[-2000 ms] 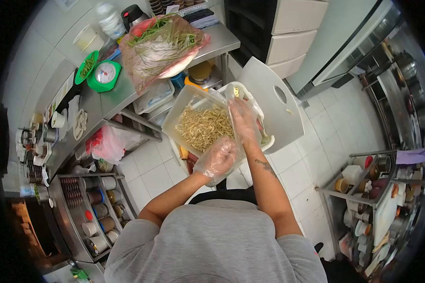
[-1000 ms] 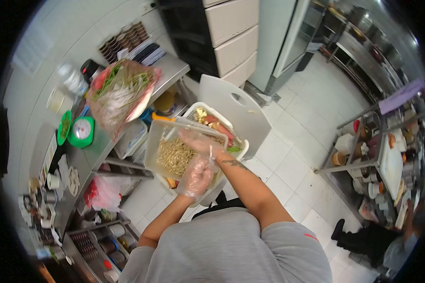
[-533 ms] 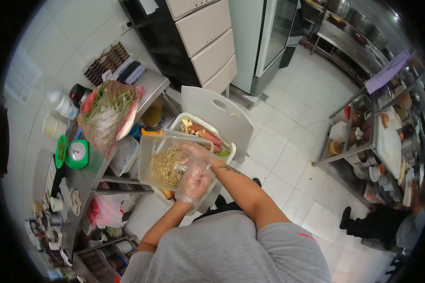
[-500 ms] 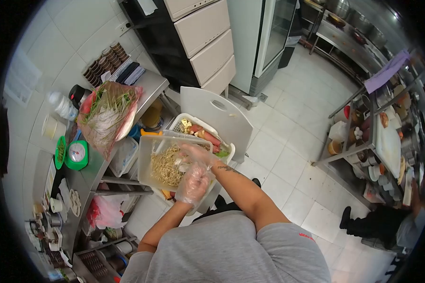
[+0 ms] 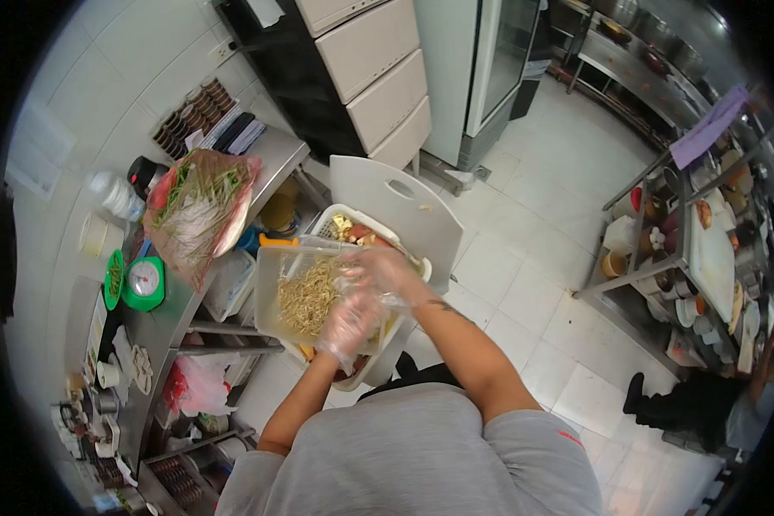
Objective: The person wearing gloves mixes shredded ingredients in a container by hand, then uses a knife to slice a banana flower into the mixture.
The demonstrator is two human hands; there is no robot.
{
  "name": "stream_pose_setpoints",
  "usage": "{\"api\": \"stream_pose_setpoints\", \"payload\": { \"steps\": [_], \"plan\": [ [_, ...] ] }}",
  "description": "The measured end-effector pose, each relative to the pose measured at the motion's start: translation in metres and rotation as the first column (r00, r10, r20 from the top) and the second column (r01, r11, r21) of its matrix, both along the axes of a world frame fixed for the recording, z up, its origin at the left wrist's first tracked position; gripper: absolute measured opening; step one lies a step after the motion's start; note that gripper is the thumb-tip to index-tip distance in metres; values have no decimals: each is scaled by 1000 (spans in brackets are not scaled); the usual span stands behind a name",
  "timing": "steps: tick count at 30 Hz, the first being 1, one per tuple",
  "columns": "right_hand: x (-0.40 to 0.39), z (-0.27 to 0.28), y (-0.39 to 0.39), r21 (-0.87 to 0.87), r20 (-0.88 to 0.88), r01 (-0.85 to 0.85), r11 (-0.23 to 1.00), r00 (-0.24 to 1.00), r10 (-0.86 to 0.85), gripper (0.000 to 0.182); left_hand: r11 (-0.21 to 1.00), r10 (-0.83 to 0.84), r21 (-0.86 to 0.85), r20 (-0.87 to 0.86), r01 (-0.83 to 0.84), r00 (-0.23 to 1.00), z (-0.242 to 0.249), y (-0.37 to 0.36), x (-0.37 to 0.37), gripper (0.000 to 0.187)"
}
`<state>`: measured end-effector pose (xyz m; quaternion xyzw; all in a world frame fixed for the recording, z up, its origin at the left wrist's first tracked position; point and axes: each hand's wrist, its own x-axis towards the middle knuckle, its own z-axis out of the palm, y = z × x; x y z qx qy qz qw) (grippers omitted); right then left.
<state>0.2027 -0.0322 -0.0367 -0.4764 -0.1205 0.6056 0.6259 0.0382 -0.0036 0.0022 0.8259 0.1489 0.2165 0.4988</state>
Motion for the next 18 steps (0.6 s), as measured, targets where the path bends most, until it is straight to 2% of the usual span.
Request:
{"api": "stream_pose_setpoints", "payload": {
  "steps": [1, 3, 6, 8, 10, 13, 15, 17, 18],
  "plan": [
    [6, 5, -8, -49, -33, 55, 997, 998, -56, 38, 981, 41, -184, -117, -62, 992, -1, 14, -1, 15],
    [11, 23, -37, 9, 95, 187, 982, 978, -187, 38, 828, 57, -509, -342, -236, 938, -5, 43, 5, 20],
    [32, 16, -78, -49, 251, 209, 977, 949, -190, 40, 857, 155, -476, -132, -200, 979, -83, 67, 42, 17],
    [43, 5, -98, -92, 313, 270, 958, 922, -230, 40, 910, 192, -365, -53, -198, 980, -86, 53, 79, 26],
    [54, 2, -112, -110, 352, 312, 944, 900, -257, 40, 755, 103, -633, -142, -170, 985, -81, 47, 124, 27],
    [67, -1, -127, -119, 369, 331, 936, 890, -268, 38, 754, 137, -582, -314, -305, 939, -62, 33, 176, 34],
    [73, -6, -134, -127, 391, 323, 938, 885, -252, 37, 968, 85, -200, -316, -154, 945, -122, 49, 215, 42],
    [74, -12, -140, -157, 374, 327, 932, 893, -251, 34, 965, 157, -139, -371, -222, 915, -143, 49, 249, 47],
    [74, -15, -143, -173, 365, 325, 930, 898, -246, 32, 882, 245, -274, -430, -384, 869, -141, 42, 266, 49]
  ]
}}
